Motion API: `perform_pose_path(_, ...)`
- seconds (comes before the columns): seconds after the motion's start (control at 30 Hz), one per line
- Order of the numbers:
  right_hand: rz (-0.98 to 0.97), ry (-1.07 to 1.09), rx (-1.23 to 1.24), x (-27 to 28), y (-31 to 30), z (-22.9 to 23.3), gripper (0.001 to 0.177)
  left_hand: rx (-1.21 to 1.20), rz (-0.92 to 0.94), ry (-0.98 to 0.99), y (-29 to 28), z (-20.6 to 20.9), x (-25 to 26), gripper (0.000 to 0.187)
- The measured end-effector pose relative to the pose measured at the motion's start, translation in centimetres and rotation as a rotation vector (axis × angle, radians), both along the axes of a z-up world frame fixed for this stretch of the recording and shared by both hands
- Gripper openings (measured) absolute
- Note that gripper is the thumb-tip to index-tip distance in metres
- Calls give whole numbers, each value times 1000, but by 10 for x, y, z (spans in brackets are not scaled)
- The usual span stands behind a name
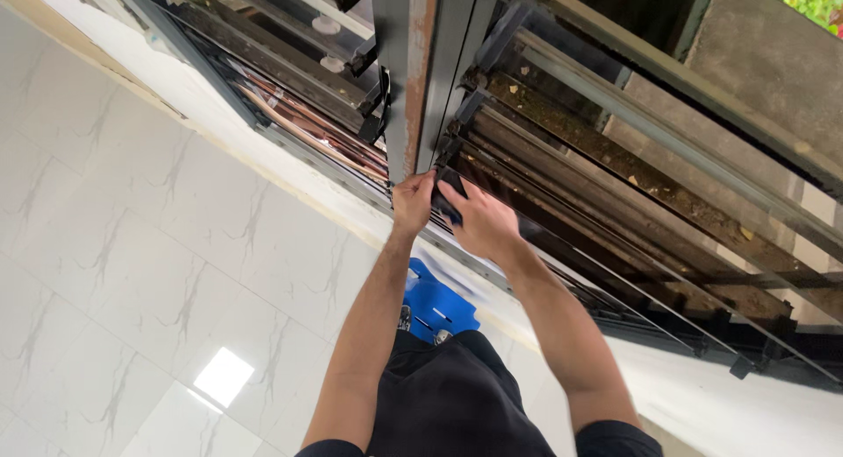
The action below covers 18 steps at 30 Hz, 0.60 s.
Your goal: The person cleans a set of metal window louvers and frame by hand using a dark cloth, wiping across the metal slats and frame pieces sequentially.
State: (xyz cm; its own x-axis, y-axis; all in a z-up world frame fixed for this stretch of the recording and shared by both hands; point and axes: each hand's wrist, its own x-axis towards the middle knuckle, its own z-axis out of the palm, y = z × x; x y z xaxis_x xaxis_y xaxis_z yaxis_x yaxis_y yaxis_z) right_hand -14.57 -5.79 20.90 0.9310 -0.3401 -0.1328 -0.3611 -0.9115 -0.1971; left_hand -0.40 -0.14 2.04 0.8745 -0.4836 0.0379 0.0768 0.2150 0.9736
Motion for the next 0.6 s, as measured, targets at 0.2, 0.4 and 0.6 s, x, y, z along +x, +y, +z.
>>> perform_pose_path(0.2, -397, 136, 250, -34, -3, 7, 56, 35, -25, -88, 4, 5, 2, 27)
perform_pose_path(0.4, -799, 57, -144, -248, -65, -33, 48, 81, -21, -109, 3, -9, 7, 25)
perform_pose_path(0.6, -800, 11, -192, -209, -48, -37, 41, 36, -59, -62, 10, -1, 4, 24)
